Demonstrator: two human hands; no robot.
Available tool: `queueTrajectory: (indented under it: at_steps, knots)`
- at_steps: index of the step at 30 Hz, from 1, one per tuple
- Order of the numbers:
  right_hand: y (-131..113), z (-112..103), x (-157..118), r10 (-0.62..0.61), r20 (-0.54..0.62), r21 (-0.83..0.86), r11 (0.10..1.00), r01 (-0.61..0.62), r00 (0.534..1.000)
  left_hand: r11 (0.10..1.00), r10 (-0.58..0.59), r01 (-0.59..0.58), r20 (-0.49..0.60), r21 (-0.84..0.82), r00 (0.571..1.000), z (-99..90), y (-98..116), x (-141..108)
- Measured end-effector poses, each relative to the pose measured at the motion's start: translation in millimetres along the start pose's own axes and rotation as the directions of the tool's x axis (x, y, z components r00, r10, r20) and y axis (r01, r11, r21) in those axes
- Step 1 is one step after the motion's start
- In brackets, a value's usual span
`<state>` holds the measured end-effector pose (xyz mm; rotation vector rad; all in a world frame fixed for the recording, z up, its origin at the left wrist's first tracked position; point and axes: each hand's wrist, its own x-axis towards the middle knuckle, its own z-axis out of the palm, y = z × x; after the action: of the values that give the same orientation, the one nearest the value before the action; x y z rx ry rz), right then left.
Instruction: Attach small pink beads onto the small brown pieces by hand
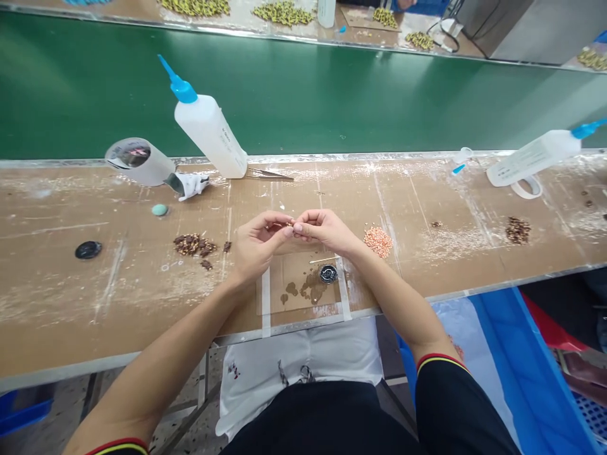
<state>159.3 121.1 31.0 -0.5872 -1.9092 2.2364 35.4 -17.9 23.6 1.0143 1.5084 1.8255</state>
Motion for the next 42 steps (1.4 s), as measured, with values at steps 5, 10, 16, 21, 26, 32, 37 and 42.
queueTrajectory:
  at_steps: [5, 10, 16, 21, 26, 32, 37, 42]
  knots:
    - [-10, -15, -3, -0.126, -0.173, -0.191, 0.977, 0.092, 0.977, 0.994, -0.11, 0.109, -0.033, -0.033, 0.993, -11.5, -6, 11]
    - [-17, -63, -23, -0.258, -0.369, -0.512, 0.858, 0.036, 0.893, 0.976, -0.209, 0.207, -0.033, -0.062, 0.977, -19.6, -17, 19]
    - [-7, -114, -65, -0.199, -0.433, -0.746, 0.627, -0.225, 0.879, 0.962, -0.268, 0.268, 0.01, -0.054, 0.963, -22.5, -23, 23]
    - [-6, -122, -74, -0.131, -0.368, -0.829, 0.495, -0.261, 0.921, 0.96, -0.275, 0.276, 0.024, -0.054, 0.961, -23.3, -24, 24]
    - [-7, -121, -61, -0.056, -0.292, -0.899, 0.356, -0.254, 0.955, 0.962, -0.266, 0.267, 0.034, -0.056, 0.963, -23.6, -26, 24]
    - [-8, -115, -48, -0.008, -0.229, -0.967, 0.12, -0.226, 0.973, 0.945, -0.289, 0.296, 0.07, -0.139, 0.955, -27.2, -28, 27]
    - [-12, -105, -53, -0.01, -0.158, -0.984, -0.077, -0.158, 0.987, 0.896, -0.332, 0.363, 0.157, -0.258, 0.93, -33.2, -32, 29]
    - [-15, -100, -60, 0.021, -0.09, -0.977, -0.194, -0.084, 0.996, 0.826, -0.352, 0.432, 0.268, -0.361, 0.897, -36.7, -31, 30]
